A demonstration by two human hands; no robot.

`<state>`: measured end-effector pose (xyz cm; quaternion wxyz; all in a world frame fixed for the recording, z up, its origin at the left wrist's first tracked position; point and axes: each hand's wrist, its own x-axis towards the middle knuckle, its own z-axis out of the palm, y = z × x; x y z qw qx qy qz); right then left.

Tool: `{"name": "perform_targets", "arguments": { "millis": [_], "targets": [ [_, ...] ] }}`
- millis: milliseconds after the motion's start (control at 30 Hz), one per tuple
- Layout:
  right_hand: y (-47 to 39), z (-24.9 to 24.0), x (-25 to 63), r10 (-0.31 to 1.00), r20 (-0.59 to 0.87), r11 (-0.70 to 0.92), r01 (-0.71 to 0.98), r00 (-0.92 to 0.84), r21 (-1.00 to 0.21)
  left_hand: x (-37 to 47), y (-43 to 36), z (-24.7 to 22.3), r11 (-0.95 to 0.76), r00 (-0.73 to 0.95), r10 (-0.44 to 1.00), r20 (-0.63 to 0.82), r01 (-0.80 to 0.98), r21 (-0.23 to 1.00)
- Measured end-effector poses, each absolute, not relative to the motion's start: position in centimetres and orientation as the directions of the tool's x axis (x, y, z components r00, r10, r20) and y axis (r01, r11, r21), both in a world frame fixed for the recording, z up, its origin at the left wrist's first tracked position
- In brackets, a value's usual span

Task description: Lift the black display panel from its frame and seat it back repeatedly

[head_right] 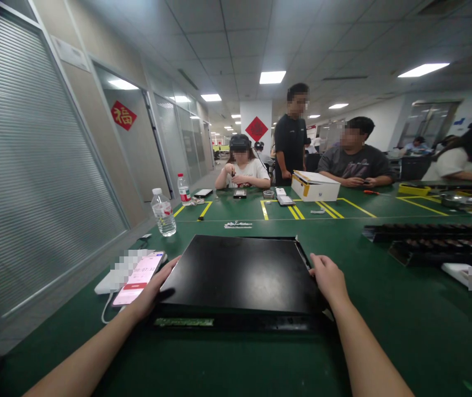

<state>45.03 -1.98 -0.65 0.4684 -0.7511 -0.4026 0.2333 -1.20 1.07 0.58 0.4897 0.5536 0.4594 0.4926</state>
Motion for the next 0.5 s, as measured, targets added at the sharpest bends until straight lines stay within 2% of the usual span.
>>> {"name": "perform_targets", "arguments": {
  "millis": [367, 500],
  "targets": [
    [-2.6, 0.6, 44.0, 0.833, -0.026, -0.287, 0.392, 0.552, -0.874, -1.1, 0.9, 0.9, -0.149, 0.141, 0.979, 0.146, 0.009, 0.989],
    [-2.6, 0.7, 43.9, 0.847, -0.05, -0.312, 0.417, 0.53, -0.854, -1.3, 1.7, -0.2, -0.125, 0.154, 0.981, 0.117, 0.038, 0.991]
  ]
}}
